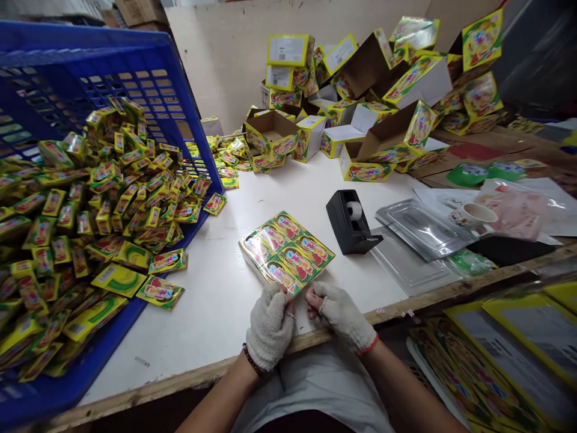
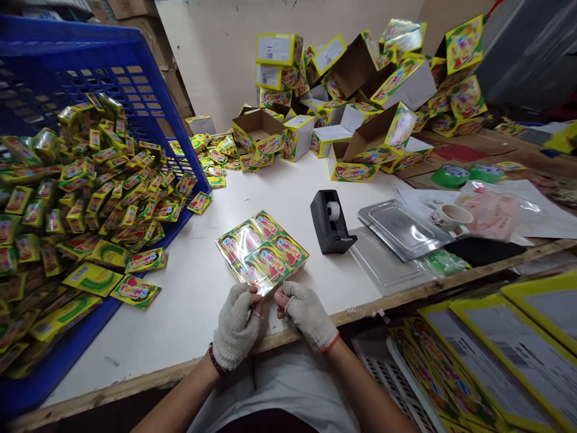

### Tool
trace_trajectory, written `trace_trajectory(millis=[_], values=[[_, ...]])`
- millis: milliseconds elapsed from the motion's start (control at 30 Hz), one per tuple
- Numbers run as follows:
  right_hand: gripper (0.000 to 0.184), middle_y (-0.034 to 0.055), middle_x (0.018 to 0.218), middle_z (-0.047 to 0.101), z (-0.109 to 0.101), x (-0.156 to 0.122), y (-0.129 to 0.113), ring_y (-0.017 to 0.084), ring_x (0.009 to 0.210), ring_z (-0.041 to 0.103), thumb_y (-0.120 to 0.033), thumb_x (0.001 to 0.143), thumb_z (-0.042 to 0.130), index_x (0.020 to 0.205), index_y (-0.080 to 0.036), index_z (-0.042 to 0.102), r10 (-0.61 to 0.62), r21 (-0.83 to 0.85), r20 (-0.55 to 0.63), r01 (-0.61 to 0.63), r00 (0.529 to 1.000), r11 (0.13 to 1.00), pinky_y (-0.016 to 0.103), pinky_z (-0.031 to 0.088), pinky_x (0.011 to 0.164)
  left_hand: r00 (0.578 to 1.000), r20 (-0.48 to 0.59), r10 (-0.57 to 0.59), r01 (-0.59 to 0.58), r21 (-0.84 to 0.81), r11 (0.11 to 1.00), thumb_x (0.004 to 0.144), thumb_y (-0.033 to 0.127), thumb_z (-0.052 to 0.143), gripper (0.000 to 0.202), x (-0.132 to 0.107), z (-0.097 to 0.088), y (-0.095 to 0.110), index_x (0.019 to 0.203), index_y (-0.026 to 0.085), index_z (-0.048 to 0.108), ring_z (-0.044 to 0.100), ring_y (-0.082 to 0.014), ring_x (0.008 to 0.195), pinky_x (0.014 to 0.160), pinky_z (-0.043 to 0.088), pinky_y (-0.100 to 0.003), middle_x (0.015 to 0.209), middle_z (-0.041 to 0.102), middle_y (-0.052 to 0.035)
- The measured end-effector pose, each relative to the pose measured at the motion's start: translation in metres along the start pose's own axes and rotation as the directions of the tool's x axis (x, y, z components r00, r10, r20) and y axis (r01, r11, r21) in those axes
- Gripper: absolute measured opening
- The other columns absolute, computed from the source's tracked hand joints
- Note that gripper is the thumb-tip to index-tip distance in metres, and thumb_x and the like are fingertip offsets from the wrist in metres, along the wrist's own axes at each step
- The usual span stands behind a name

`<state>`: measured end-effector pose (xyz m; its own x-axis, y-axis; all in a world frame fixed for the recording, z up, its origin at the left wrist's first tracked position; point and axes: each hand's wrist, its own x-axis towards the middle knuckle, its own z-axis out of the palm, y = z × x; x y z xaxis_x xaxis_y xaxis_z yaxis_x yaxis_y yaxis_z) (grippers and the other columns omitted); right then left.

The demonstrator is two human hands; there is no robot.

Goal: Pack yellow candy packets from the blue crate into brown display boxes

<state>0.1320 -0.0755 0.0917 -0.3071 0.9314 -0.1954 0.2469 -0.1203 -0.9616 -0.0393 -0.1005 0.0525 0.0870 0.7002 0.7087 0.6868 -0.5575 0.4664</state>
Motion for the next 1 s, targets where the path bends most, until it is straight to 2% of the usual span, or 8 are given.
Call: trace_trajectory(millis=[100, 200, 333, 500, 567, 767, 900, 1000], values=[[0.043, -0.0006, 0.057, 0.058, 0.003, 0.004, 0.008, 0.013, 0.053, 0.053, -0.061, 0.079, 0.058, 0.063, -0.022, 0.052, 0.025, 0.039, -0.007, -0.025, 1.0, 0.999, 0.027, 0.042, 0.055, 0.999, 0.017, 0.04, -0.041, 0.042, 0.998, 0.085, 0.007, 0.051, 0.035, 0.001, -0.001, 0.0, 0.116, 0.02, 0.057, 0.065, -0.0167, 0.09, 0.077, 0.056, -0.026, 0.101, 0.062, -0.0075], [0.044, -0.0021, 0.056, 0.056, 0.004, 0.004, 0.016, 0.012, 0.049, 0.051, -0.063, 0.077, 0.06, 0.065, -0.022, 0.05, 0.072, 0.117, 0.0, -0.072, 0.997, 0.99, 0.026, 0.039, 0.051, 0.987, 0.158, 0.04, -0.07, 0.186, 0.98, 0.083, 0.01, 0.051, 0.05, 0.002, -0.004, 0.004, 0.132, 0.023, 0.053, 0.063, -0.0166, 0.084, 0.067, 0.054, -0.024, 0.1, 0.06, -0.0069], [0.047, -0.0031, 0.052, 0.056, 0.006, 0.004, 0.02, 0.011, 0.044, 0.047, -0.066, 0.075, 0.061, 0.066, -0.022, 0.048, 0.131, 0.153, 0.012, -0.132, 0.991, 0.979, 0.024, 0.035, 0.045, 0.947, 0.318, -0.05, -0.078, 0.377, 0.923, 0.084, 0.015, 0.054, 0.041, 0.008, -0.008, 0.013, 0.123, 0.026, 0.062, 0.058, -0.0154, 0.071, 0.056, 0.05, -0.023, 0.093, 0.059, -0.0047], [0.046, -0.0006, 0.054, 0.06, 0.005, 0.01, 0.02, 0.012, 0.046, 0.052, -0.066, 0.076, 0.055, 0.064, -0.022, 0.051, 0.126, 0.014, 0.009, -0.126, 0.992, 0.992, 0.024, 0.04, 0.046, 0.963, 0.244, -0.118, 0.037, 0.314, 0.949, 0.085, 0.016, 0.053, 0.027, 0.011, -0.005, 0.019, 0.108, 0.022, 0.064, 0.061, -0.0174, 0.074, 0.06, 0.053, -0.026, 0.102, 0.06, -0.008], [0.045, 0.0003, 0.055, 0.062, 0.005, 0.012, 0.021, 0.013, 0.046, 0.054, -0.065, 0.076, 0.054, 0.065, -0.022, 0.052, 0.141, -0.035, 0.012, -0.141, 0.99, 0.989, 0.024, 0.04, 0.045, 0.961, 0.239, -0.139, 0.067, 0.288, 0.955, 0.088, 0.018, 0.051, 0.025, 0.01, -0.005, 0.016, 0.11, 0.021, 0.062, 0.061, -0.0175, 0.076, 0.062, 0.054, -0.026, 0.104, 0.059, -0.0084], [0.041, 0.0051, 0.06, 0.067, 0.012, 0.017, 0.032, 0.018, 0.055, 0.06, -0.058, 0.085, 0.05, 0.066, -0.022, 0.055, 0.114, -0.232, -0.092, -0.132, 0.989, 0.964, 0.027, 0.042, 0.05, 0.919, 0.389, -0.063, -0.048, 0.269, 0.962, 0.086, 0.019, 0.055, 0.04, 0.013, -0.013, 0.01, 0.124, 0.027, 0.061, 0.06, -0.0155, 0.071, 0.056, 0.049, -0.024, 0.105, 0.056, -0.0063], [0.027, 0.0148, 0.094, 0.076, 0.019, 0.02, 0.04, 0.024, 0.087, 0.067, -0.038, 0.087, 0.05, 0.083, -0.019, 0.068, 0.021, -0.378, -0.136, -0.071, 0.991, 0.923, 0.033, 0.045, 0.074, 0.945, 0.272, -0.179, 0.092, 0.305, 0.948, 0.089, 0.029, 0.06, 0.017, 0.017, -0.005, 0.017, 0.103, 0.026, 0.07, 0.058, -0.0149, 0.069, 0.053, 0.044, -0.024, 0.098, 0.057, -0.0047], [0.028, 0.0164, 0.097, 0.076, 0.022, 0.021, 0.041, 0.026, 0.089, 0.067, -0.031, 0.088, 0.046, 0.087, -0.018, 0.071, -0.021, -0.433, -0.129, -0.037, 0.991, 0.901, 0.034, 0.045, 0.078, 0.971, 0.14, -0.193, 0.132, 0.361, 0.923, 0.089, 0.031, 0.062, 0.011, 0.016, 0.007, 0.019, 0.09, 0.025, 0.071, 0.055, -0.0146, 0.066, 0.05, 0.038, -0.024, 0.091, 0.058, -0.0033]])
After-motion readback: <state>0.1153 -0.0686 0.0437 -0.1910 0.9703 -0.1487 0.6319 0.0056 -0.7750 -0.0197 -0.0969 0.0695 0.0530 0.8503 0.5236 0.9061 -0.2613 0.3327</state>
